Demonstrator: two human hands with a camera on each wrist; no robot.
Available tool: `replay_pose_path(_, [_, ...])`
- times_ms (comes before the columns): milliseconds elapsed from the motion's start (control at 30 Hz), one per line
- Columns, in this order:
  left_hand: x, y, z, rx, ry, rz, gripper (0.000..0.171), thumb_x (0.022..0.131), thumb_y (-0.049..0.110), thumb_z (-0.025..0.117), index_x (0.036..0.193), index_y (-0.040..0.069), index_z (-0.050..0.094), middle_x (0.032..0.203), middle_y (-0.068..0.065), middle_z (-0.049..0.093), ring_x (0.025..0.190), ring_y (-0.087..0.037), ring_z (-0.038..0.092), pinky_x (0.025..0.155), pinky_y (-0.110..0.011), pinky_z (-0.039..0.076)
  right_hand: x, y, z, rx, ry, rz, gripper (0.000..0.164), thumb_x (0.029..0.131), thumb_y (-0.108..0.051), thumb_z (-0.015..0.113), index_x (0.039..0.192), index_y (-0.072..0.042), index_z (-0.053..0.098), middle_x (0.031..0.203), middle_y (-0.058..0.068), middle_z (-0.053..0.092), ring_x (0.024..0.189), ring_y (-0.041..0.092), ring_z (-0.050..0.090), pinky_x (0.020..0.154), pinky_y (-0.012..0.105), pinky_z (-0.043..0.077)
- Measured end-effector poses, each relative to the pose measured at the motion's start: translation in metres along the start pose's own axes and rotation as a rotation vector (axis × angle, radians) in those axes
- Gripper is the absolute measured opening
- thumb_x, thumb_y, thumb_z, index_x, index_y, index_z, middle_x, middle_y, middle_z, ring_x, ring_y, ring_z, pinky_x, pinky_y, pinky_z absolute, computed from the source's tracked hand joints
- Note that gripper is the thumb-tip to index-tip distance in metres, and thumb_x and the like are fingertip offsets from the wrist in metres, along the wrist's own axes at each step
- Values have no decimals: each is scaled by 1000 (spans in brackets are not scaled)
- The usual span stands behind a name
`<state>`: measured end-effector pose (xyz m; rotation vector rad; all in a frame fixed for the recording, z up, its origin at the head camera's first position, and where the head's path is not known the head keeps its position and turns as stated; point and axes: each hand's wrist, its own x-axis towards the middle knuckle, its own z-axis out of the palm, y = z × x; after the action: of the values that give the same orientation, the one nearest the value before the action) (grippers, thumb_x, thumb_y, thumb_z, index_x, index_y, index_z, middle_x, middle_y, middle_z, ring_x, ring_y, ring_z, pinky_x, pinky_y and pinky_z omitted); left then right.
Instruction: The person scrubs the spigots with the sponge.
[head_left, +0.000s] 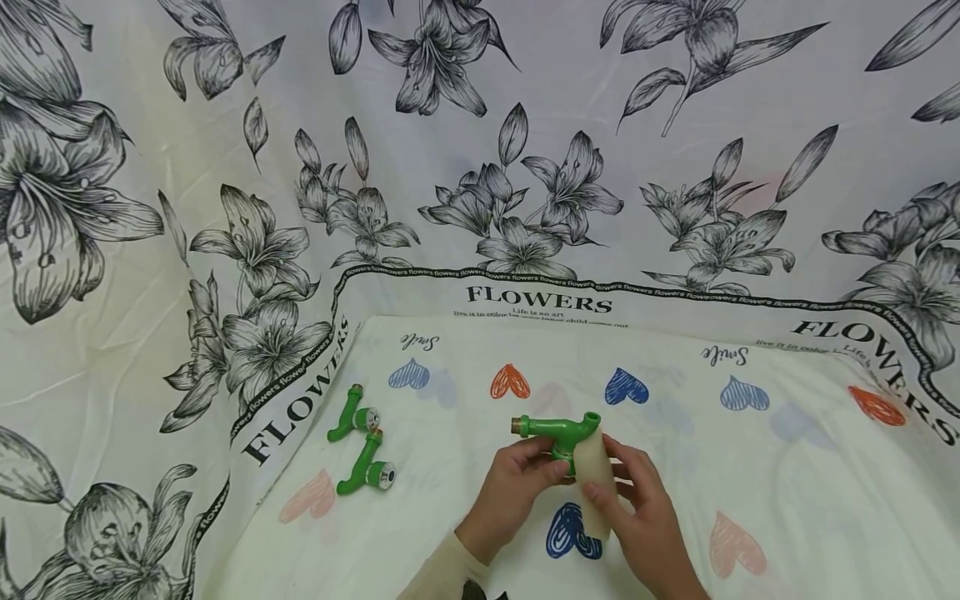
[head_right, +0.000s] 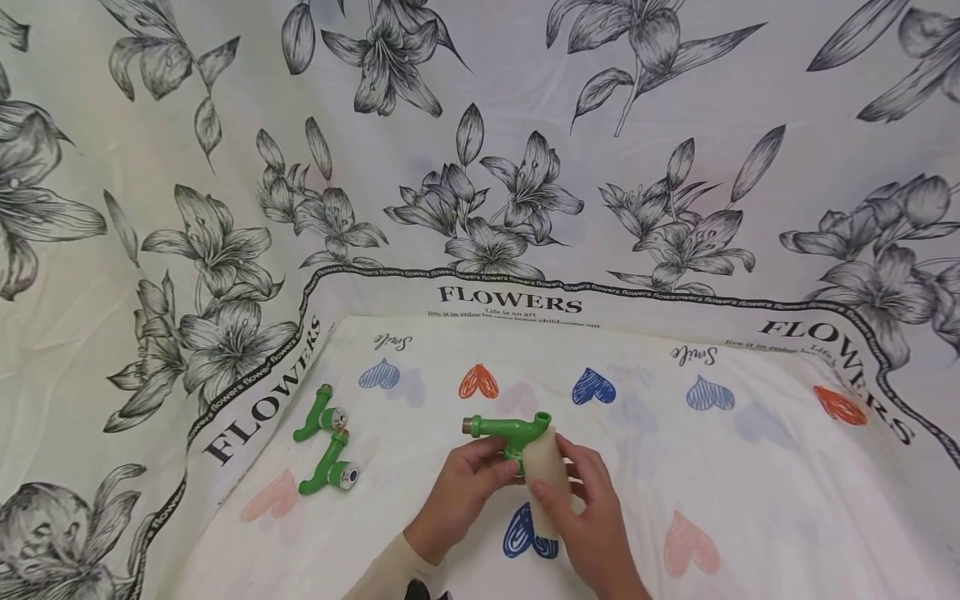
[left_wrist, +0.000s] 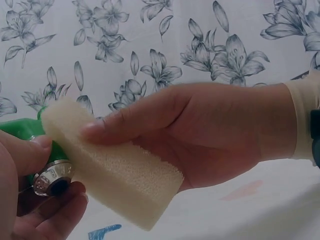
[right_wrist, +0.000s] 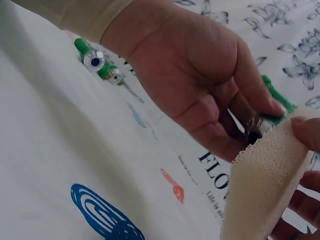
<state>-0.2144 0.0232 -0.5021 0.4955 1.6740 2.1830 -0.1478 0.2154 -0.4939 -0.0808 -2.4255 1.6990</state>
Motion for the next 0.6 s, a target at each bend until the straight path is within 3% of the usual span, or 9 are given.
replay_pose_path(233, [1,-2,0,30,81,30,38,106,5,72,143,0,70,130,-16,73,106,-23,75,96,-40,62,-3,2,4,7,-22,-133,63,102,-21,81,159,-22,54,140,-7,56,120,19,60,99,28,57])
replay_pose_path(467, [2,-3,-1,62,82,48,41,105,6,73,146,9,70,147,-10,59,127,-26,65,102,-36,59,-4,1,7,11,-27,-109,64,101,-22,83,158,-23,55,141,-7,57,119,20,61,98,29,57])
replay_pose_path(600, [1,-2,-1,67,79,55,40,105,8,74,144,11,72,150,-8,59,132,-28,63,103,-35,58,-4,-1,8,3,-27,-85,64,100,-26,84,158,-24,55,143,-5,57,119,21,61,99,29,57])
